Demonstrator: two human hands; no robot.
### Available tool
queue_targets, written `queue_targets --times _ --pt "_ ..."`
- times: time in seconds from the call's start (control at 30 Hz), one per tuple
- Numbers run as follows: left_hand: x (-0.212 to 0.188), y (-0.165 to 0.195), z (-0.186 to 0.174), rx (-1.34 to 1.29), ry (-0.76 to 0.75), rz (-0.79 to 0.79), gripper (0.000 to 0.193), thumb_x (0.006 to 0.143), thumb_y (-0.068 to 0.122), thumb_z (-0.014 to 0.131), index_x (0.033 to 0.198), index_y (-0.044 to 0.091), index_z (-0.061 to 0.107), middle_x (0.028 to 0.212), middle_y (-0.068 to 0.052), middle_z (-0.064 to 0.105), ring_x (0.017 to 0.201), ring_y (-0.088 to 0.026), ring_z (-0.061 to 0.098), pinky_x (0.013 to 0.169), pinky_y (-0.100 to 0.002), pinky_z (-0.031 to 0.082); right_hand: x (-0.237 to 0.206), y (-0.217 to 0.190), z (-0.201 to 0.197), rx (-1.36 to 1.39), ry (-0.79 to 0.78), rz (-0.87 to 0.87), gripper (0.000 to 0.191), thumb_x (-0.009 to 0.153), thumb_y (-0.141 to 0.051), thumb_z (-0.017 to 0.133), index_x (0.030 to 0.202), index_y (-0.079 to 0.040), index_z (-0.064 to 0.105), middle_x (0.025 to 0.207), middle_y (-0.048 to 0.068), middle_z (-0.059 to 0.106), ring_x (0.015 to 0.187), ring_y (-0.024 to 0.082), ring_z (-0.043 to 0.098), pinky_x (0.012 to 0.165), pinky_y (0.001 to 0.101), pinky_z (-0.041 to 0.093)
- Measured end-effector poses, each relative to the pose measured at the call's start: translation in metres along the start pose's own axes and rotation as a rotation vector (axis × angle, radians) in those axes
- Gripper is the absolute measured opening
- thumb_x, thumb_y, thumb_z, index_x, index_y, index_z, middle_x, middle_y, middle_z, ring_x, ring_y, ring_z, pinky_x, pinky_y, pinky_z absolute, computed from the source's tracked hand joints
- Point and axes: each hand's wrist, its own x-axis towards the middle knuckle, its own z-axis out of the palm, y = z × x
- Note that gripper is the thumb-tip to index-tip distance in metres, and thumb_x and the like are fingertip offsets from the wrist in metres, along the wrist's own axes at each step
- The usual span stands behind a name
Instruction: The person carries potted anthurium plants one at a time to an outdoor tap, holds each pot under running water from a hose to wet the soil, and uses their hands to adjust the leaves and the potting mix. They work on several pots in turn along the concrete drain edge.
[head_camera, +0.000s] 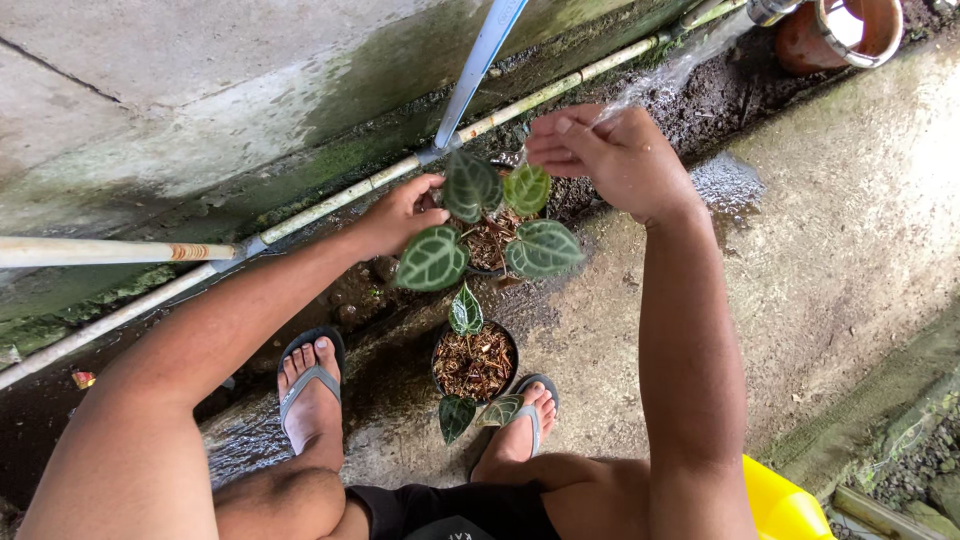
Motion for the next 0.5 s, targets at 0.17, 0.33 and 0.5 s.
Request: queue_targets --times 0.17,0.33,0.5 --pt "-0.016 -0.022 0.007 -0.075 0.089 0.021 0.055 0.093 0.019 0.066 0.143 0.011 0.045 0.125 -0.005 0.062 0.108 -0.019 0.067 0.090 -0.036 0.060 0.005 0.006 0.001 0.058 0.063 -0.075 0.027 0.108 -0.010 0.051 0.120 0.004 0.070 0.110 0.019 0.077 0.103 0.026 0.079 0.094 0.0351 0.068" --pt "-0.027 -0.049 0.022 -0.304 0.175 -0.103 0.048 0.095 0.020 0.069 0.137 0.011 0.046 0.126 -0.011 0.065 0.115 -0.025 0.066 0.100 -0.044 0.060 0.005 0.005 0.004 0.019 -0.004 0.080 0.029 0.106 -0.012 0.051 0.119 0.004 0.070 0.108 0.020 0.077 0.101 0.025 0.079 0.093 0.0354 0.068" --pt "-0.029 -0.058 0.038 -0.574 0.193 -0.073 0.049 0.093 0.016 0.065 0.138 0.014 0.044 0.134 -0.011 0.058 0.123 -0.026 0.060 0.103 -0.052 0.059 0.005 0.002 0.010 0.055 -0.087 0.056 0.032 0.106 -0.015 0.050 0.121 0.006 0.068 0.112 0.021 0.076 0.105 0.026 0.078 0.095 0.0365 0.067"
